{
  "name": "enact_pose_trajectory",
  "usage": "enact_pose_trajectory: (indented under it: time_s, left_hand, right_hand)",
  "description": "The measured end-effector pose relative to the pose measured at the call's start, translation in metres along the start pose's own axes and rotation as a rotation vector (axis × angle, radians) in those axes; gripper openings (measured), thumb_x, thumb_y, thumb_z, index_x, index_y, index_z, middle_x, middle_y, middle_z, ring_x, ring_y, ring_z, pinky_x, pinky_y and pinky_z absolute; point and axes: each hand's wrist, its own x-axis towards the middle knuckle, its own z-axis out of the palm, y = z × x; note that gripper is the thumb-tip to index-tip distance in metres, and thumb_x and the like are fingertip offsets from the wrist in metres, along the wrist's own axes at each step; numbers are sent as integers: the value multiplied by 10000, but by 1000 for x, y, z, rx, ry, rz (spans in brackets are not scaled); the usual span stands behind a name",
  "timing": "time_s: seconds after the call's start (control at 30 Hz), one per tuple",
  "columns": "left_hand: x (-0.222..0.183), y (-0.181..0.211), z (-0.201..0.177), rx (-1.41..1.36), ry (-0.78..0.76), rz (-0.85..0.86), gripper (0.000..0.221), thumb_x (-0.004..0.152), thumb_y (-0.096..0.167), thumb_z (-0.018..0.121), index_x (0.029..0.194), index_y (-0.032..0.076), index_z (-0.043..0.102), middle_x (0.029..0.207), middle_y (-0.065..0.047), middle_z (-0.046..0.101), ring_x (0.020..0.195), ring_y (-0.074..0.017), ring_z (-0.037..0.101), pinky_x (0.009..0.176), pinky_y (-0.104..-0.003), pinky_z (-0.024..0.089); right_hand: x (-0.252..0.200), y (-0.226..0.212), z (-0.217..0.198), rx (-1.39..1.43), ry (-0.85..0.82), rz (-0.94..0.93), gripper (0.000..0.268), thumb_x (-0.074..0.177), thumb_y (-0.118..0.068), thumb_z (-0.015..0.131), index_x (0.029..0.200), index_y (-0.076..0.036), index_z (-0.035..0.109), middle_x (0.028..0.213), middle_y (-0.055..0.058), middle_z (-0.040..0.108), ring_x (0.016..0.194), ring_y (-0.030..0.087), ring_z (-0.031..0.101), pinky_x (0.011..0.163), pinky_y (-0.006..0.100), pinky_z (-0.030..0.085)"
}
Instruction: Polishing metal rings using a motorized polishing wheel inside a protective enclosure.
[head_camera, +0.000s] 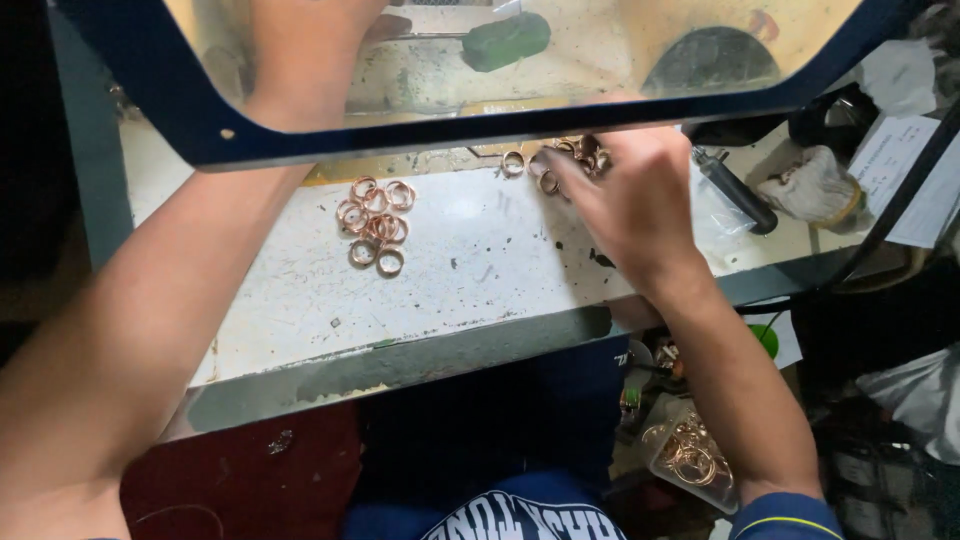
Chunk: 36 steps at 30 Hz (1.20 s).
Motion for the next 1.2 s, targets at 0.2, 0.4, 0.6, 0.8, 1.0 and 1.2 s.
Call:
enact_pose_trajectory:
  time_s: [0.2,0.4,0.6,0.8,1.0,1.2]
  left_hand:
    - [-6,2,-3,-19,-24,24,309,1043,197,778,1268,123,578,1214,-94,698,1084,-267,744,896,-394,729]
    - [-8,2,-11,-19,-46,49,320,1045,251,757,1276,119,579,1204,-102,693,1051,-267,743,889,-393,733]
    - [-10,1,-7,-9,-94,59,343,1046,305,737,1284,114,580,1194,-109,688,1018,-268,741,881,-393,737]
    - [-4,10,0,-34,-116,110,376,1047,359,717,1293,109,581,1184,-117,684,984,-268,740,873,-393,741]
    - [-6,11,-2,-22,-143,127,415,1049,413,696,1301,104,582,1174,-124,679,951,-268,739,866,-392,746]
    - [-3,33,0,-57,-314,109,346,1094,335,669,1324,110,541,1272,-120,662,1167,-302,733,973,-432,702]
  right_hand:
    - [-18,1,-27,-117,-40,68,320,906,11,814,1210,39,718,1106,170,720,1058,324,612,882,404,483]
    - [6,-45,-13,72,-119,-126,267,968,-59,773,1224,-7,718,1095,150,759,978,327,654,832,411,473]
    - [47,-72,31,123,-480,-30,379,940,-394,734,1219,-137,717,1091,75,787,969,316,713,754,423,495]
    - [46,-73,43,229,-455,93,287,843,-300,881,1073,-173,763,912,62,713,894,257,728,794,391,573]
    - [70,-63,35,412,-270,143,267,837,-308,923,814,-123,731,769,-12,710,720,107,612,603,286,486]
    - [103,-27,54,851,-91,435,316,779,-388,865,816,-91,764,669,2,658,608,66,542,537,218,432]
